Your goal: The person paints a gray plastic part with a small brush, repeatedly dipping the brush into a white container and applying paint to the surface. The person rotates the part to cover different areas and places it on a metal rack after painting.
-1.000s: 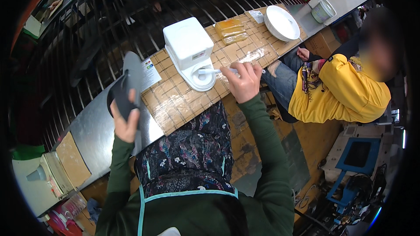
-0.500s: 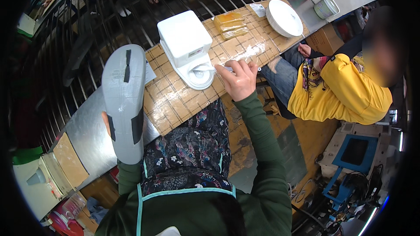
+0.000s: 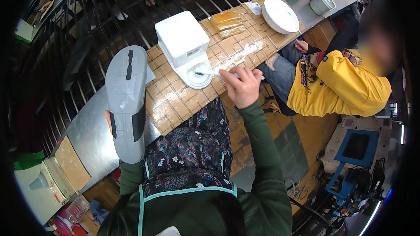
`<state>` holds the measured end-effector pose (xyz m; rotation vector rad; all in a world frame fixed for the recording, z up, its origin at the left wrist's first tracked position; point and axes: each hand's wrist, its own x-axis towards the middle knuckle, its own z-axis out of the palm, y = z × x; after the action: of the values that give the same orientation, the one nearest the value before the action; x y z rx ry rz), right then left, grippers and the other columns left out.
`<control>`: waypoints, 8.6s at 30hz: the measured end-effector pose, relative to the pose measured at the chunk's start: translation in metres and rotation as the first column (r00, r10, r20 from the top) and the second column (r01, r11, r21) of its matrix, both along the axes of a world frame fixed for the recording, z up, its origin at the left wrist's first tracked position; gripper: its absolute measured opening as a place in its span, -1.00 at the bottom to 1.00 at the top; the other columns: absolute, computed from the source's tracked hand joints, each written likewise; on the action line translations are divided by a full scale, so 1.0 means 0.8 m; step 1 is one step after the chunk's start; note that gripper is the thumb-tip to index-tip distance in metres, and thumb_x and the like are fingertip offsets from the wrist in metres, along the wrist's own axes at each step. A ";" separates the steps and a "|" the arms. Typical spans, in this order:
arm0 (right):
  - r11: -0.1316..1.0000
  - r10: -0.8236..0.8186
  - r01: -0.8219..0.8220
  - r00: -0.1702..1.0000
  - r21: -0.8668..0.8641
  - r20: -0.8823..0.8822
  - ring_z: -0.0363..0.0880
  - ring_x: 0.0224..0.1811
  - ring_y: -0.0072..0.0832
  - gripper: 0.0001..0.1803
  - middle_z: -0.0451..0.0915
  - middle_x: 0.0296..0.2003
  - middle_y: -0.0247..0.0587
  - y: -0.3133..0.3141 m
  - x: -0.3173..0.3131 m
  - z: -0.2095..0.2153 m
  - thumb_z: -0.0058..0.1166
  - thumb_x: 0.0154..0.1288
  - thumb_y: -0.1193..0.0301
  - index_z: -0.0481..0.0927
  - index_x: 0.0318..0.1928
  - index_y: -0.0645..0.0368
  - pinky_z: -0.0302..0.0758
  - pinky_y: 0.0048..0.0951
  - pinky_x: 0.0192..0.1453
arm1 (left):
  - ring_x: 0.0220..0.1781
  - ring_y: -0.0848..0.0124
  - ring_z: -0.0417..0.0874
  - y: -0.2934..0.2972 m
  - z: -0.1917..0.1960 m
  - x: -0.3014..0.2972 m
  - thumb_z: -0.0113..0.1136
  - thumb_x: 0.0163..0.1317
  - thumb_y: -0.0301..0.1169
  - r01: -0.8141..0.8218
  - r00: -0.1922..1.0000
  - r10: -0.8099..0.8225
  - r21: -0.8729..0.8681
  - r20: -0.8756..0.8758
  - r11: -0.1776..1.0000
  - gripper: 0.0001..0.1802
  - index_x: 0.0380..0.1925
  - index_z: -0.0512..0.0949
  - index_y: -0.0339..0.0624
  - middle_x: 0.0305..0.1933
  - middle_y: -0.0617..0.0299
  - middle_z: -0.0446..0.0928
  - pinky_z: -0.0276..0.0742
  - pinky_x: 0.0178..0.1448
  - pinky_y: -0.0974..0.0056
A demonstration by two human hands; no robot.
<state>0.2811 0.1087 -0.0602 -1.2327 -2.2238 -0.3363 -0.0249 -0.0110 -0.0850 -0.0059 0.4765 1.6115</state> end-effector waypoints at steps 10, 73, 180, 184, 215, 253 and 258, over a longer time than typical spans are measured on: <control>0.990 -0.015 0.009 0.999 0.138 0.038 0.45 -0.34 -0.54 -0.67 0.54 -0.38 -0.52 0.008 0.002 0.010 0.25 -0.12 0.51 0.70 -0.27 -0.16 0.12 -0.35 -0.12 | 0.22 0.25 0.45 -0.004 -0.007 -0.007 -0.28 0.39 0.15 0.027 0.999 -0.029 0.061 0.042 0.998 -0.28 0.35 0.16 -0.12 0.31 0.07 0.31 0.39 0.28 0.23; 0.988 -0.152 0.152 0.988 0.006 0.008 0.41 -0.39 -0.50 -0.83 0.50 -0.45 -0.47 -0.017 -0.032 -0.003 0.28 0.07 0.38 0.69 -0.26 -0.09 0.11 -0.33 -0.16 | 0.19 0.20 0.48 0.006 -0.003 -0.013 -0.35 0.38 0.18 0.056 0.980 -0.109 0.295 0.166 0.954 -0.25 0.34 0.18 -0.15 0.26 0.02 0.35 0.43 0.26 0.17; 0.863 0.357 -0.502 0.682 -0.054 -0.638 0.51 -0.43 -0.62 -0.73 0.46 -0.26 -0.26 0.022 -0.084 0.126 0.25 0.07 0.61 0.72 -0.16 0.13 0.47 -0.62 -0.35 | 0.33 0.08 0.32 0.021 0.029 0.024 -0.24 0.23 0.34 0.339 0.284 0.295 0.383 -0.912 0.859 -0.08 0.17 0.43 -0.32 0.32 -0.17 0.27 0.18 0.36 0.06; 0.855 0.374 -0.516 0.670 -0.041 -0.641 0.52 -0.41 -0.61 -0.73 0.46 -0.24 -0.24 0.023 -0.085 0.124 0.25 0.08 0.61 0.71 -0.16 0.13 0.47 -0.62 -0.35 | 0.29 0.10 0.36 0.020 0.034 0.022 -0.25 0.23 0.35 0.336 0.264 0.270 0.351 -0.926 0.874 -0.06 0.18 0.41 -0.36 0.31 -0.16 0.28 0.22 0.33 0.09; 0.897 0.343 -0.440 0.762 -0.049 -0.549 0.47 -0.39 -0.57 -0.70 0.54 -0.28 -0.35 0.019 -0.091 0.108 0.32 -0.03 0.50 0.74 -0.20 -0.01 0.20 -0.46 -0.10 | 0.26 0.17 0.39 0.025 0.070 0.017 -0.28 0.42 -0.02 0.306 0.372 0.173 0.297 -0.912 0.904 -0.34 0.19 0.37 -0.43 0.25 -0.09 0.38 0.16 0.33 0.24; 0.917 0.366 -0.398 0.832 0.009 -0.417 0.45 -0.30 -0.50 -0.68 0.54 -0.29 -0.35 -0.001 -0.109 0.090 0.34 -0.05 0.47 0.74 -0.19 -0.04 0.19 -0.45 -0.16 | 0.10 0.47 0.40 0.040 0.097 0.025 -0.44 0.49 -0.04 0.207 0.457 0.029 0.138 -0.889 0.969 -0.35 0.30 0.23 -0.37 0.15 0.12 0.44 0.25 0.19 0.42; 0.916 0.370 -0.401 0.843 0.001 -0.390 0.43 -0.32 -0.51 -0.67 0.54 -0.29 -0.35 -0.004 -0.109 0.091 0.35 -0.07 0.47 0.74 -0.19 -0.06 0.18 -0.43 -0.16 | 0.10 0.45 0.43 0.042 0.096 0.025 -0.45 0.46 0.02 0.204 0.466 0.020 0.130 -0.884 0.970 -0.31 0.32 0.19 -0.34 0.16 0.11 0.43 0.29 0.19 0.39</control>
<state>0.1940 0.1054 0.0124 -0.7714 -2.0841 0.1483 -0.0050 0.0228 -0.0080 1.0873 1.0755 1.4403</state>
